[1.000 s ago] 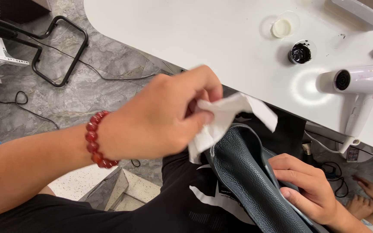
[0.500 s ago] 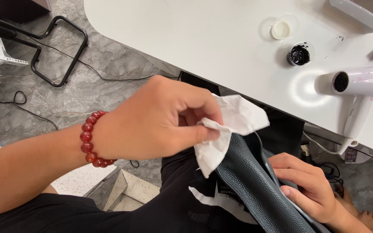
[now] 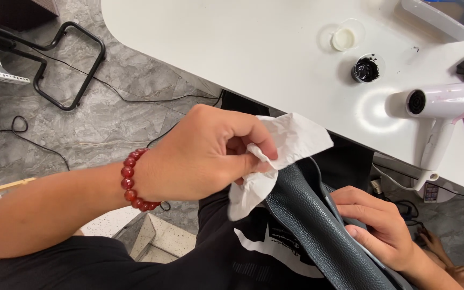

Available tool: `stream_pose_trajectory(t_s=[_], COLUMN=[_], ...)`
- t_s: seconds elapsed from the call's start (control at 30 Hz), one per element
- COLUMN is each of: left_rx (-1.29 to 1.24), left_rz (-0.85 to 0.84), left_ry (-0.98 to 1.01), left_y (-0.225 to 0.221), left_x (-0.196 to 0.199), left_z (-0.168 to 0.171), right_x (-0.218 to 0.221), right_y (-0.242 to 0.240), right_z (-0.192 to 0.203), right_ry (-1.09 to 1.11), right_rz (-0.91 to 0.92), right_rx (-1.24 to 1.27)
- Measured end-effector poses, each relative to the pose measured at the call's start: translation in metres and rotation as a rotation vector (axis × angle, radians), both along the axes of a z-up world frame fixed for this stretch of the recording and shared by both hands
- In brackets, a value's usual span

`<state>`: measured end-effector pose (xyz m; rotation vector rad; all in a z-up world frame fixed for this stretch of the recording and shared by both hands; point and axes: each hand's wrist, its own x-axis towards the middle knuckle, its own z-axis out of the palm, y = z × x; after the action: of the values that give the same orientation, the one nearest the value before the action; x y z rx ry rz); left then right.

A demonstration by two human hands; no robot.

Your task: The recorder is repairing or restoring a leather bag by applying dye or edge paint to the seams and cleaning the leather surface with a cloth.

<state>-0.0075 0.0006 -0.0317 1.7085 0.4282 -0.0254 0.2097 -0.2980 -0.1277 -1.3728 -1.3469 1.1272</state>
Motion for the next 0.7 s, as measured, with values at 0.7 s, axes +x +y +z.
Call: stream_pose_trajectory(t_s=[0.7], left_rx=[0.284], left_rz=[-0.113], left_ry=[-0.680], left_y=[0.004], left_x=[-0.015], left_z=[-0.051], right_x=[0.013], right_y=[0.003], right_z=[0.000], right_ry=[-0.040], right_rz=[-0.008], right_rx=[-0.037])
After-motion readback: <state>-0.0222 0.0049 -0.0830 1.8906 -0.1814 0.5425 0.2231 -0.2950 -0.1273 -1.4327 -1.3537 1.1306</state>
